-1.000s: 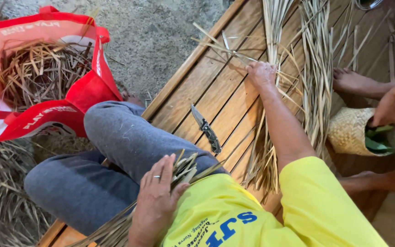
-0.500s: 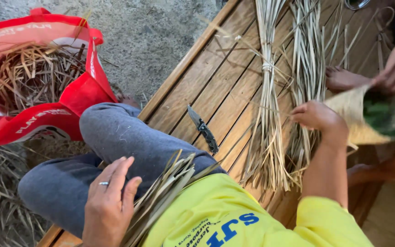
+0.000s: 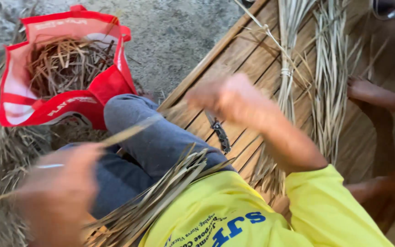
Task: Stripping and preparing long plant fibers using a knife for craft work
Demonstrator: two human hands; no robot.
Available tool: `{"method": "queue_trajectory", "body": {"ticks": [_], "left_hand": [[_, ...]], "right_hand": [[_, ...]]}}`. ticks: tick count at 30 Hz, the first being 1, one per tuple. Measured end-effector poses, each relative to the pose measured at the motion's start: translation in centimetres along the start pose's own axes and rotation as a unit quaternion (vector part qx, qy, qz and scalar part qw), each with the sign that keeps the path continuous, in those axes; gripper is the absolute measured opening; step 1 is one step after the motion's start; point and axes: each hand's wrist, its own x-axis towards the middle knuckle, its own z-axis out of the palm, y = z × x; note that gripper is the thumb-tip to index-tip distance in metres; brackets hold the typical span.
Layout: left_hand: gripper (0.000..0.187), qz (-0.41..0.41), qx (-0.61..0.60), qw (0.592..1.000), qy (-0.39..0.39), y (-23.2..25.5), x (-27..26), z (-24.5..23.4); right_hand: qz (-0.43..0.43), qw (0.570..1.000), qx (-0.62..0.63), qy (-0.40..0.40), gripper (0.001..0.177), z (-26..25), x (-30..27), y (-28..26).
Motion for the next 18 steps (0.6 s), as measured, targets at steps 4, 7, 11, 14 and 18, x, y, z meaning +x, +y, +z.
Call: {"method": "queue_trajectory", "body": {"ticks": [4, 7, 11, 14, 18], "left_hand": [[0.03, -0.178, -0.147, 0.973, 0.008, -13.5, -11.0, 7.9], [0.024, -0.411, -0.226, 0.883, 0.004, -17.5, -14.0, 10.9], [0.026, -0.346, -0.069, 0.933, 0.072, -12.7, -11.3, 8.8], [0.04, -0.496, -0.29, 0.818, 0.025, -9.1, -7.6, 7.6], [0.021, -0.442, -0.363, 0.82, 0.016, -7.6, -6.4, 7.0]], "right_hand": [[-0.055, 0.982, -0.133, 0.124, 0.03, 0.3, -0.7, 7.0], [0.108, 0.933, -0.251, 0.235, 0.016, 2.8, -4.2, 13.7], [0.323, 0.842, -0.427, 0.07, 0.059, 14.5, -11.4, 18.4], [0.464, 0.852, -0.169, -0.175, 0.051, 20.8, -13.6, 14.7], [0.517, 0.829, -0.115, -0.181, 0.052, 23.2, -13.6, 10.3]]}}
